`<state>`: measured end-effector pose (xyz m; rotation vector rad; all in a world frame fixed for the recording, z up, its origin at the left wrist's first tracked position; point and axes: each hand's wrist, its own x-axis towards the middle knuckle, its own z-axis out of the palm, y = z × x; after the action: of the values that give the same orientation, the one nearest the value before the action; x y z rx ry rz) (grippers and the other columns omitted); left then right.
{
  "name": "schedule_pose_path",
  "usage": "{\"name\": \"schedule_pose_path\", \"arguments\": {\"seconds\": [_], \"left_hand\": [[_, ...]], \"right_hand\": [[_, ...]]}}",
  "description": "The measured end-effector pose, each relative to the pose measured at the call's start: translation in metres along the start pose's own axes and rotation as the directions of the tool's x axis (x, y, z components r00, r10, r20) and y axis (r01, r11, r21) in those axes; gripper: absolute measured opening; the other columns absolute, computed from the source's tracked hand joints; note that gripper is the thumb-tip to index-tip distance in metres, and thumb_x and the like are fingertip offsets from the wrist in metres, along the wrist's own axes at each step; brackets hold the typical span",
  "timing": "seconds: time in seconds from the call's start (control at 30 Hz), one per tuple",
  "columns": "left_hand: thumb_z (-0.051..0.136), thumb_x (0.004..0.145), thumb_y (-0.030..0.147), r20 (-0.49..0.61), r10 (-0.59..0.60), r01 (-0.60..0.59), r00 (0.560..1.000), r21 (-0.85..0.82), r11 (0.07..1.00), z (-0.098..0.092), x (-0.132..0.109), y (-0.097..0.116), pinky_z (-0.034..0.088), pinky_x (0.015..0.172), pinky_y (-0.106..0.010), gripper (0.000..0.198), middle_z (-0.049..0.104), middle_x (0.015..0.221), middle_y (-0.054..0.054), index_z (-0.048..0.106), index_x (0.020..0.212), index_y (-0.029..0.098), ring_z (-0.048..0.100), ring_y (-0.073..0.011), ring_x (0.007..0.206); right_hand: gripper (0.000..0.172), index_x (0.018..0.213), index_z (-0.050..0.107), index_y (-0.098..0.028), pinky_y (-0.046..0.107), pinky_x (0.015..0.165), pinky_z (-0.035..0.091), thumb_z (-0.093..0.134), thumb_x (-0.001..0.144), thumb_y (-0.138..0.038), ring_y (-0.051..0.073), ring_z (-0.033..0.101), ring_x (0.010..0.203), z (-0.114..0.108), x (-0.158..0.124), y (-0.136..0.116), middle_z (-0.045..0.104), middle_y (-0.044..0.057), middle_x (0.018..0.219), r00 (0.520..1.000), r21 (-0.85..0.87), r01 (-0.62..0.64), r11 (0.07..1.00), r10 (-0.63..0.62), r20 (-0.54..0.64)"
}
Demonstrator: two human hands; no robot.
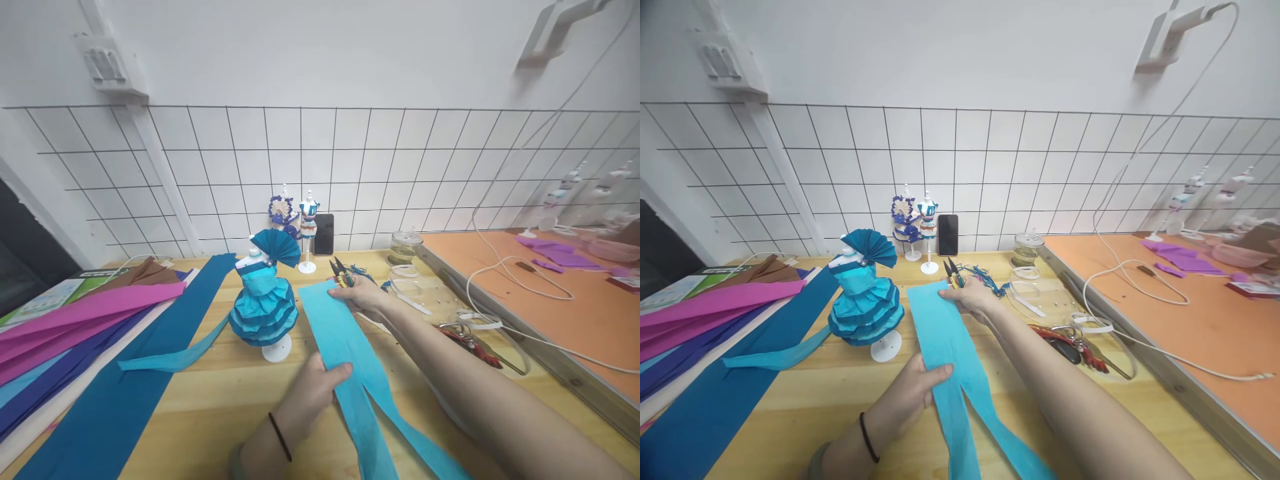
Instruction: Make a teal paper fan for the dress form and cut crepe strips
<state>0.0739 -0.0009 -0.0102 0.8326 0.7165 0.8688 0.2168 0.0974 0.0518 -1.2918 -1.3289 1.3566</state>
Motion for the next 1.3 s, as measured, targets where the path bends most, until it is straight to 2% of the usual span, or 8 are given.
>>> {"name": "schedule_pose_path", "arguments": {"seconds": [0.13,0.27,0.33,0.4,0.53,0.63,1.0,1.3], "left_hand": [[0.075,0.06,0.025,-0.053,-0.051,0.043,0.997,-0.134,0.99,0.0,0.002,0.004,0.05,0.073,-0.04,0.029,0.071,0.084,-0.012,0.064,0.084,0.012,0.066,-0.0275,0.079],[0.074,0.06,0.022,-0.05,-0.053,0.044,0.997,-0.16,0.986,0.003,0.0,0.01,0.049,0.076,-0.041,0.031,0.071,0.085,-0.013,0.063,0.086,0.011,0.066,-0.0274,0.08],[0.074,0.06,0.022,-0.022,-0.058,0.054,0.998,-0.144,0.988,0.005,-0.002,0.013,0.049,0.075,-0.039,0.033,0.071,0.085,-0.014,0.063,0.089,0.01,0.066,-0.0271,0.08],[0.073,0.06,0.023,-0.016,-0.067,0.064,0.998,-0.116,0.991,0.007,-0.004,0.016,0.049,0.073,-0.038,0.032,0.071,0.084,-0.014,0.064,0.088,0.01,0.066,-0.0268,0.077],[0.073,0.058,0.023,-0.022,-0.079,0.077,0.997,-0.086,0.993,0.009,-0.007,0.019,0.049,0.071,-0.039,0.029,0.071,0.084,-0.015,0.065,0.082,0.01,0.066,-0.0282,0.076],[0.074,0.058,0.024,-0.034,-0.065,0.062,0.997,-0.079,0.995,0.009,-0.007,0.018,0.049,0.07,-0.038,0.028,0.071,0.081,-0.013,0.065,0.08,0.01,0.066,-0.0264,0.072],[0.077,0.054,0.023,-0.021,0.022,-0.021,1.0,0.051,0.998,-0.004,0.001,0.014,0.046,0.075,-0.035,0.031,0.071,0.086,-0.011,0.066,0.081,0.012,0.063,-0.0239,0.078],[0.075,0.055,0.019,0.003,0.013,-0.013,1.0,0.026,1.0,-0.002,-0.002,0.017,0.044,0.076,-0.034,0.032,0.07,0.084,-0.009,0.064,0.084,0.012,0.062,-0.0217,0.076]], "right_hand": [[0.018,0.078,0.057,-0.015,0.019,0.038,0.022,0.061,0.076,-0.032,0.003,0.031,0.039,0.003,-0.013,-0.006,0.05,-0.006,0.058,0.994,-0.096,0.012,0.995,-0.022,-0.103],[0.045,0.079,0.06,-0.015,0.02,0.036,0.018,0.04,0.082,-0.055,0.005,0.028,0.035,0.005,-0.072,-0.005,0.045,-0.006,0.05,0.998,-0.134,-0.048,0.99,0.042,-0.041],[0.051,0.077,0.06,-0.015,0.019,0.036,0.018,0.036,0.081,-0.06,0.005,0.029,0.035,0.005,-0.106,0.004,0.039,-0.007,0.046,0.986,-0.129,-0.163,0.978,0.165,0.005],[0.052,0.076,0.06,-0.016,0.018,0.037,0.019,0.038,0.079,-0.063,0.004,0.028,0.035,0.005,-0.135,0.016,0.036,-0.008,0.048,0.941,-0.049,-0.337,0.94,0.336,-0.031],[0.047,0.08,0.059,-0.016,0.016,0.036,0.022,0.046,0.075,-0.061,0.002,0.028,0.034,0.007,-0.165,0.041,0.038,-0.009,0.052,0.885,0.134,-0.466,0.875,0.464,0.047],[0.046,0.082,0.057,-0.016,0.015,0.035,0.022,0.049,0.074,-0.06,0.001,0.031,0.033,0.009,-0.17,0.051,0.041,-0.008,0.051,0.879,0.173,-0.477,0.862,0.471,0.074],[0.066,0.083,0.057,-0.015,0.016,0.031,0.027,0.035,0.069,-0.076,0.005,0.039,0.029,0.014,-0.168,0.069,0.052,-0.004,0.043,0.904,0.031,-0.427,0.904,0.425,0.045],[0.063,0.083,0.056,-0.014,0.016,0.031,0.029,0.036,0.071,-0.073,0.007,0.04,0.028,0.024,-0.163,0.056,0.052,-0.004,0.04,0.93,0.017,-0.365,0.931,0.364,0.04]]}}
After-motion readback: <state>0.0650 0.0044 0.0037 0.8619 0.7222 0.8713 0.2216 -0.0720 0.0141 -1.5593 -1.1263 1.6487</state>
